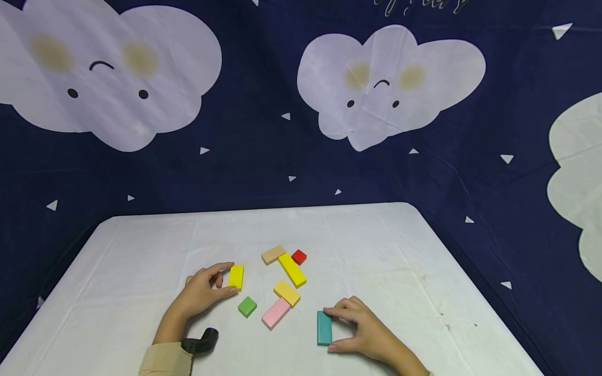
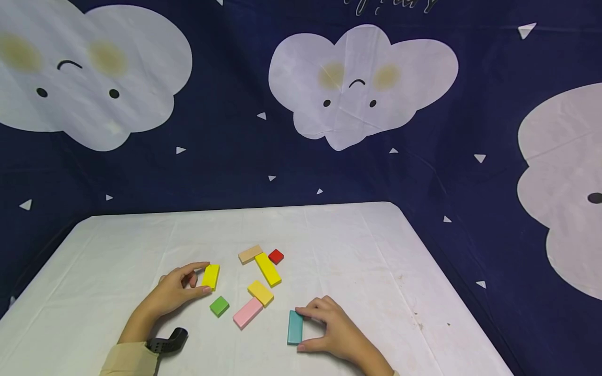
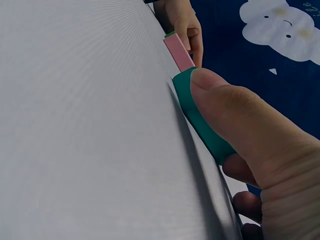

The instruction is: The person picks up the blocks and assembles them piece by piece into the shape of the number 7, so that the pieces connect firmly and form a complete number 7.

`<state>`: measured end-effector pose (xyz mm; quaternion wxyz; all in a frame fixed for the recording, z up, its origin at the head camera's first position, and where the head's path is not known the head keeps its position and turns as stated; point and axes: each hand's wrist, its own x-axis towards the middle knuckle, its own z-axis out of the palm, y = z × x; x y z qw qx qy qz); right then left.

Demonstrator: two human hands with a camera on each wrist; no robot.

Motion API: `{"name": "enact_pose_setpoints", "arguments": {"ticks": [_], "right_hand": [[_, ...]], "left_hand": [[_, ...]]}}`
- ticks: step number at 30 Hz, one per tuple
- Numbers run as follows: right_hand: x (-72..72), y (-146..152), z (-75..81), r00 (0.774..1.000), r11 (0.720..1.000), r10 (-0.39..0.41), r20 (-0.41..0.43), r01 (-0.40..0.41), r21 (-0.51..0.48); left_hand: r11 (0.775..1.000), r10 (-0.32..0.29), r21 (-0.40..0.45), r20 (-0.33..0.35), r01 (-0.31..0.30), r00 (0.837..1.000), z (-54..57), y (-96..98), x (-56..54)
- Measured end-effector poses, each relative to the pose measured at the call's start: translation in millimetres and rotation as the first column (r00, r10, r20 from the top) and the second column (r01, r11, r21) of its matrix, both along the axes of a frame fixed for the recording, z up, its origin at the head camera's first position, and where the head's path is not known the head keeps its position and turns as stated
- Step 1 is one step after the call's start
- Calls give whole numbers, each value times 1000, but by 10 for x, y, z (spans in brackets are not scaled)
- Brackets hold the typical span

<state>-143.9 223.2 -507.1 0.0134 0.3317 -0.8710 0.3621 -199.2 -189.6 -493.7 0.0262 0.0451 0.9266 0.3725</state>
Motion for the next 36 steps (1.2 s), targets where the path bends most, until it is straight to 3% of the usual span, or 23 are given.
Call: {"name": "enact_pose_setpoints", "arguments": {"ticks": [9, 20, 26, 36], "right_hand": [[29, 4, -16, 999, 999, 13, -46, -15, -41], [53, -13, -76, 999, 998, -19, -36, 16, -65], [59, -16, -79, 999, 998, -29, -27, 27, -57], [74, -29, -53, 999, 997, -15, -52, 12, -70]], "left_hand": [[999, 24, 44, 5, -24, 1000, -39, -6, -25], [998, 27, 61, -55, -24, 998, -44, 2, -1], [998, 37, 44, -78, -33, 996, -51, 18, 13], [1000, 28, -7, -46, -28, 999, -29, 37, -10]]}}
